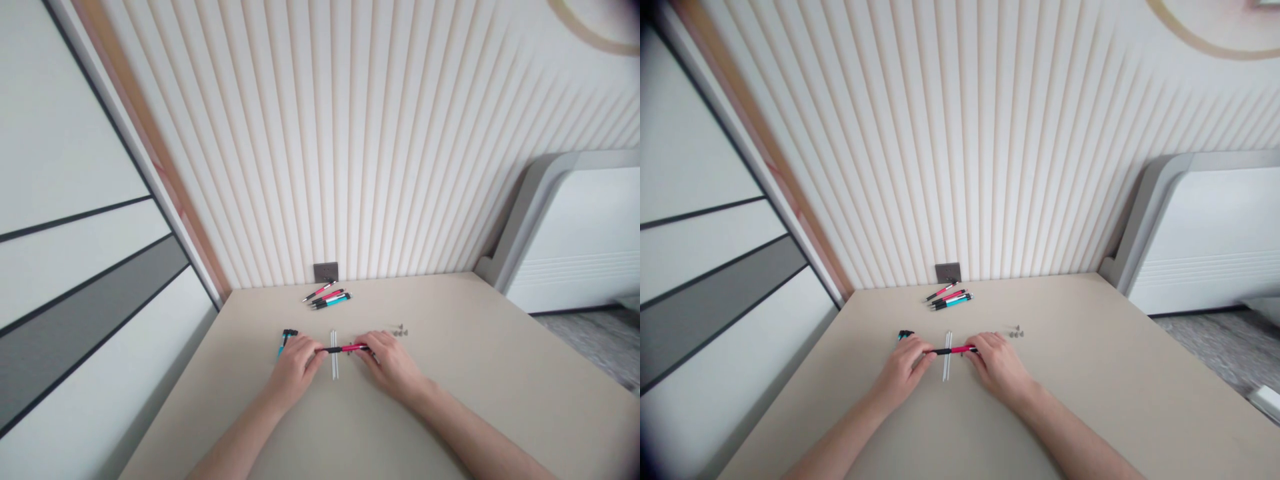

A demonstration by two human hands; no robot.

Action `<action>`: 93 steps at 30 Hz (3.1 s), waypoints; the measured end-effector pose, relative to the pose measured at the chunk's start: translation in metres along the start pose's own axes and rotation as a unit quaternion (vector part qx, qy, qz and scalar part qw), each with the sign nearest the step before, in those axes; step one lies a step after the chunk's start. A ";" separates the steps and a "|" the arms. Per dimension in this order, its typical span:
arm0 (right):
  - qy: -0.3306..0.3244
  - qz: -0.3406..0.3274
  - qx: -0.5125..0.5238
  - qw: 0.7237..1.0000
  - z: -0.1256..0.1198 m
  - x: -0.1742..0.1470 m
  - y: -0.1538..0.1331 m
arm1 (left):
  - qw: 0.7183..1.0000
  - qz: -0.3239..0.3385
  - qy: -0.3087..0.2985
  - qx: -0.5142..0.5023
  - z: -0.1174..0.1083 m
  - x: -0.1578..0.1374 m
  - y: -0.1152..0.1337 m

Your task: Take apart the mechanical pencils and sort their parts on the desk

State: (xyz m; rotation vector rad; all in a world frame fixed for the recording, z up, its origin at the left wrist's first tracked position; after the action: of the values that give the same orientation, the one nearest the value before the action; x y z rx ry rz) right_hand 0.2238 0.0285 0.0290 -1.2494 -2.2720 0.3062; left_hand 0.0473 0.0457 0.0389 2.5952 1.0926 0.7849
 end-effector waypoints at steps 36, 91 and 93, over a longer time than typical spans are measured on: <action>-0.026 0.037 -0.068 0.997 0.000 -0.002 0.000 | 0.927 -0.166 0.071 -0.330 0.011 -0.009 -0.041; -0.037 0.076 -0.050 0.995 -0.011 -0.007 0.006 | 0.890 -0.193 0.089 -0.403 -0.005 -0.006 -0.037; -0.042 0.095 -0.088 0.991 -0.013 -0.007 0.011 | 0.892 -0.189 0.083 -0.402 -0.003 -0.006 -0.036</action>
State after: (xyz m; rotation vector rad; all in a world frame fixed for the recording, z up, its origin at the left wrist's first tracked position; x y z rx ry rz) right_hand 0.2419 0.0280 0.0324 -1.5755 -2.2956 0.2344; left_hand 0.0212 0.0667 0.0252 1.5946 0.9797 1.0775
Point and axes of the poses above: each hand's wrist, its own x-axis towards the middle knuckle, its own z-axis out of the palm, y = z × x, the point moved 8 cm from there along x, towards the middle knuckle, and after that the axes turned 7 degrees about -y, right-handed, at the moved point
